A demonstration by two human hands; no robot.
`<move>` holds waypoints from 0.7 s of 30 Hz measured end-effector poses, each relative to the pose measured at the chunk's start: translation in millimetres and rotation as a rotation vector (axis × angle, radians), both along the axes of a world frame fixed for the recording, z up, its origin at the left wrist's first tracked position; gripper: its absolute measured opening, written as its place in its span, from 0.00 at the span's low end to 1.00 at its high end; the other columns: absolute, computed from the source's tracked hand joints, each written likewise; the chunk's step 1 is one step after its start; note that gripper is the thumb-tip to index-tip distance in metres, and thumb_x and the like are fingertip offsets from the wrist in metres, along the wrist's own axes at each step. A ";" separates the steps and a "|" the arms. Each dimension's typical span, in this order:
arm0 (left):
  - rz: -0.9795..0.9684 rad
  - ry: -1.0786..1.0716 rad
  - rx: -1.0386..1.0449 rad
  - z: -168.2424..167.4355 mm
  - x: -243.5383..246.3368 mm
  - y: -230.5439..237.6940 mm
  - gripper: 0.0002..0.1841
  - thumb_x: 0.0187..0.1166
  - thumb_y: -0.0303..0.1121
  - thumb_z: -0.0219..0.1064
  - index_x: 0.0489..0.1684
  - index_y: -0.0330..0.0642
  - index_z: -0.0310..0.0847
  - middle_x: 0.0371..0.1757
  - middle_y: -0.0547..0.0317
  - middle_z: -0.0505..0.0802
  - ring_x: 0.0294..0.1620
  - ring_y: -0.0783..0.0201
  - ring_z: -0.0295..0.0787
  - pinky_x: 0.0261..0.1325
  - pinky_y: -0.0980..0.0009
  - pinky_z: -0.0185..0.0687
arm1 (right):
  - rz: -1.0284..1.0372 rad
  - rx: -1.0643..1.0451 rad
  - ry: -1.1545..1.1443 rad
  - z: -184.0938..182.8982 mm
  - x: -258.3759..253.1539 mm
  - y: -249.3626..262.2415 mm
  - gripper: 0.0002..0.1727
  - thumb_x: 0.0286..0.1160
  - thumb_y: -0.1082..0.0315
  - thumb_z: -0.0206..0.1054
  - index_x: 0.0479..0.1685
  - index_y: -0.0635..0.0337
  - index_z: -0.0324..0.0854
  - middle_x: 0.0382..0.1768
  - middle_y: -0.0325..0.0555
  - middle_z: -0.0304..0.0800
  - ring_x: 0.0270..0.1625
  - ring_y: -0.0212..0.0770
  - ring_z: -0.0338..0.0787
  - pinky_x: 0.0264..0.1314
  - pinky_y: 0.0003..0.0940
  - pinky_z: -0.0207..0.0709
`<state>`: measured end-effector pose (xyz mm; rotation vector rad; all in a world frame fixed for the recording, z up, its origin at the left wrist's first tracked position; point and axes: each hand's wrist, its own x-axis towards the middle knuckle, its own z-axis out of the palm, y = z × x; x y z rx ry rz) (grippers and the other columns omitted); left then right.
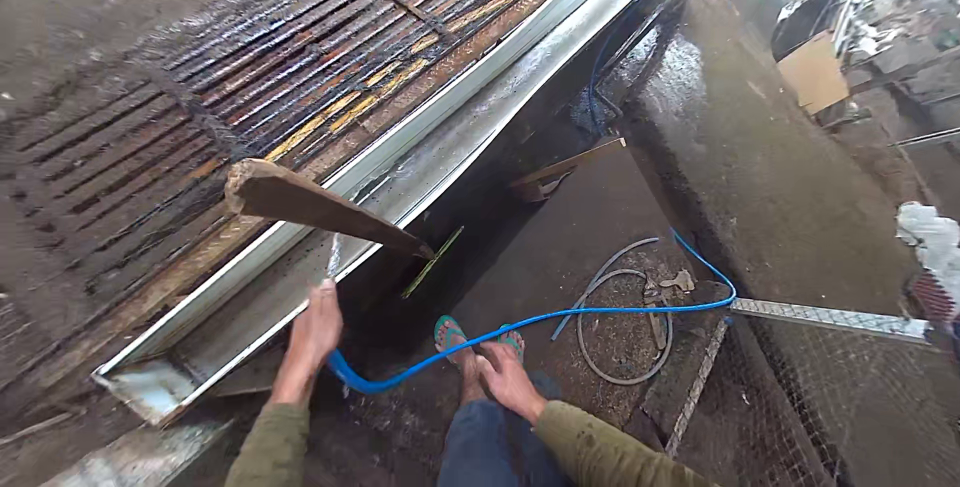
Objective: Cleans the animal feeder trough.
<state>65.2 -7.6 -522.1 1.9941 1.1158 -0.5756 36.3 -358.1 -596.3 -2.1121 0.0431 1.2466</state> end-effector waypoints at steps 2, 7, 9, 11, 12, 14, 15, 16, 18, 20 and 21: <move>0.072 -0.016 -0.114 22.5 -7.1 -48.7 0.37 0.94 0.56 0.24 0.87 0.35 0.55 0.50 0.29 0.86 0.48 0.36 0.86 0.55 0.37 0.80 | -0.083 0.333 0.022 40.0 22.0 47.1 0.27 0.92 0.55 0.53 0.83 0.61 0.73 0.79 0.57 0.78 0.79 0.49 0.80 0.85 0.49 0.72; 0.312 -0.273 -0.317 57.4 5.3 -173.4 0.39 0.93 0.57 0.22 0.83 0.32 0.57 0.59 0.34 0.87 0.60 0.49 0.87 0.65 0.46 0.82 | -0.284 0.576 -0.019 102.2 53.6 94.0 0.29 0.95 0.56 0.45 0.82 0.68 0.68 0.72 0.60 0.84 0.74 0.44 0.84 0.80 0.47 0.74; 0.454 -0.419 -0.427 51.0 17.6 -205.4 0.38 0.93 0.54 0.20 0.70 0.30 0.66 0.58 0.44 0.83 0.57 0.62 0.80 0.61 0.60 0.80 | -0.401 0.536 -0.097 102.1 65.9 80.9 0.26 0.94 0.59 0.49 0.74 0.70 0.77 0.63 0.57 0.90 0.67 0.39 0.88 0.76 0.41 0.77; 0.582 -0.513 -0.494 48.5 29.6 -230.8 0.31 0.95 0.48 0.24 0.64 0.30 0.67 0.51 0.50 0.80 0.51 0.67 0.79 0.55 0.68 0.80 | -0.478 0.540 -0.094 103.6 84.1 60.9 0.22 0.95 0.63 0.49 0.67 0.73 0.80 0.56 0.54 0.93 0.59 0.35 0.91 0.69 0.35 0.82; 0.645 -0.533 -0.440 41.6 33.2 -236.8 0.27 0.96 0.46 0.31 0.63 0.30 0.69 0.49 0.49 0.82 0.49 0.65 0.82 0.53 0.67 0.82 | -0.501 0.548 -0.070 102.8 95.0 51.3 0.22 0.96 0.64 0.46 0.66 0.74 0.78 0.50 0.52 0.94 0.50 0.35 0.93 0.60 0.33 0.86; 0.688 -0.539 -0.286 31.2 36.6 -222.7 0.25 0.93 0.42 0.51 0.74 0.28 0.63 0.64 0.34 0.80 0.62 0.49 0.80 0.64 0.54 0.79 | -0.505 0.533 0.058 100.7 121.6 32.7 0.24 0.98 0.61 0.40 0.72 0.72 0.71 0.34 0.44 0.86 0.29 0.33 0.87 0.36 0.31 0.87; 0.678 -0.562 -0.198 26.3 39.5 -203.5 0.29 0.89 0.42 0.59 0.78 0.27 0.60 0.71 0.30 0.77 0.70 0.44 0.77 0.71 0.49 0.76 | -0.463 0.509 0.117 99.5 135.7 26.6 0.24 0.99 0.60 0.39 0.76 0.68 0.69 0.26 0.39 0.79 0.20 0.30 0.78 0.24 0.27 0.78; 0.662 -0.606 -0.111 20.8 45.1 -180.2 0.35 0.85 0.43 0.65 0.81 0.27 0.57 0.75 0.29 0.75 0.75 0.42 0.74 0.75 0.49 0.73 | -0.363 0.480 0.161 100.5 150.8 22.1 0.24 0.99 0.59 0.40 0.82 0.62 0.64 0.23 0.37 0.75 0.16 0.29 0.71 0.18 0.25 0.70; 0.625 -0.736 0.044 15.2 62.7 -129.7 0.49 0.77 0.49 0.74 0.90 0.29 0.46 0.85 0.29 0.68 0.84 0.43 0.68 0.82 0.51 0.70 | -0.062 0.417 0.194 110.0 178.0 20.5 0.27 0.98 0.60 0.41 0.93 0.51 0.48 0.22 0.38 0.76 0.14 0.30 0.68 0.16 0.25 0.65; 0.606 -0.922 0.119 21.9 92.8 -89.9 0.58 0.69 0.48 0.81 0.93 0.33 0.39 0.87 0.34 0.66 0.86 0.48 0.67 0.85 0.55 0.69 | 0.265 0.331 0.133 132.1 198.0 26.6 0.27 0.98 0.59 0.42 0.93 0.48 0.49 0.28 0.40 0.80 0.15 0.30 0.68 0.18 0.27 0.66; 0.606 -1.022 0.145 28.8 108.8 -78.5 0.56 0.67 0.45 0.82 0.91 0.33 0.44 0.82 0.36 0.73 0.80 0.51 0.75 0.80 0.56 0.75 | 0.414 0.288 0.092 146.0 205.0 30.7 0.27 0.98 0.58 0.42 0.92 0.45 0.52 0.32 0.42 0.82 0.18 0.32 0.70 0.21 0.29 0.68</move>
